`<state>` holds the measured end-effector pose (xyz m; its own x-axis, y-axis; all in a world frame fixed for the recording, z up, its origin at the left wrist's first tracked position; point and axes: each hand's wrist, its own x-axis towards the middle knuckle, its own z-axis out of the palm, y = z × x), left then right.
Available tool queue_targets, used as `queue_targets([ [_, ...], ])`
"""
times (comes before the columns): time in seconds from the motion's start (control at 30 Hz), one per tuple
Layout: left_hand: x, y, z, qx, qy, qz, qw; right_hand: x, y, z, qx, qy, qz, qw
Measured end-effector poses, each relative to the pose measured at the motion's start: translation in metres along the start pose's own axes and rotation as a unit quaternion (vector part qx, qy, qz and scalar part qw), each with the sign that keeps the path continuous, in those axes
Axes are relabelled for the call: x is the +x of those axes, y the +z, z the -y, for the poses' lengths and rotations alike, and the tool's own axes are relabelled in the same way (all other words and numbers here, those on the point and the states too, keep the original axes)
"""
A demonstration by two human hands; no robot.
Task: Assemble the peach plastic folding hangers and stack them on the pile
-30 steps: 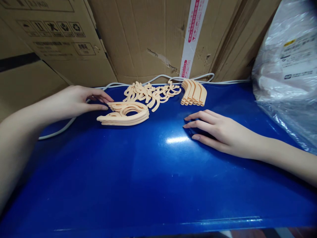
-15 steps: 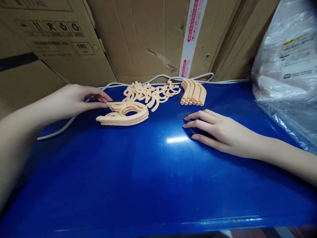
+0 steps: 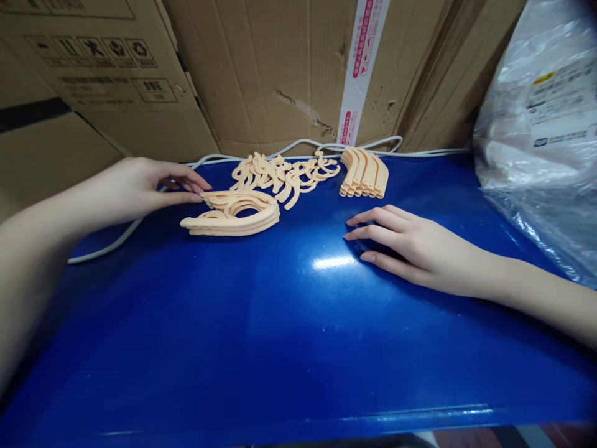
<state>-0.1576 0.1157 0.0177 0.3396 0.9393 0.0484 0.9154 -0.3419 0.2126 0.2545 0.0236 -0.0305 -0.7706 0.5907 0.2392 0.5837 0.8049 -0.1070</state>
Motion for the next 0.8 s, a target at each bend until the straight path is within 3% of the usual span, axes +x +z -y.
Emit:
queue_targets([
  [0.53,0.002,0.004,-0.018,0.021,-0.053,-0.006,0.998,0.0,0.0,0.0,0.0,-0.002,-0.002,1.0],
  [0.8,-0.001,0.004,-0.013,0.011,-0.014,-0.008,1.0,0.0,0.0,0.0,-0.002,-0.003,0.003,1.0],
])
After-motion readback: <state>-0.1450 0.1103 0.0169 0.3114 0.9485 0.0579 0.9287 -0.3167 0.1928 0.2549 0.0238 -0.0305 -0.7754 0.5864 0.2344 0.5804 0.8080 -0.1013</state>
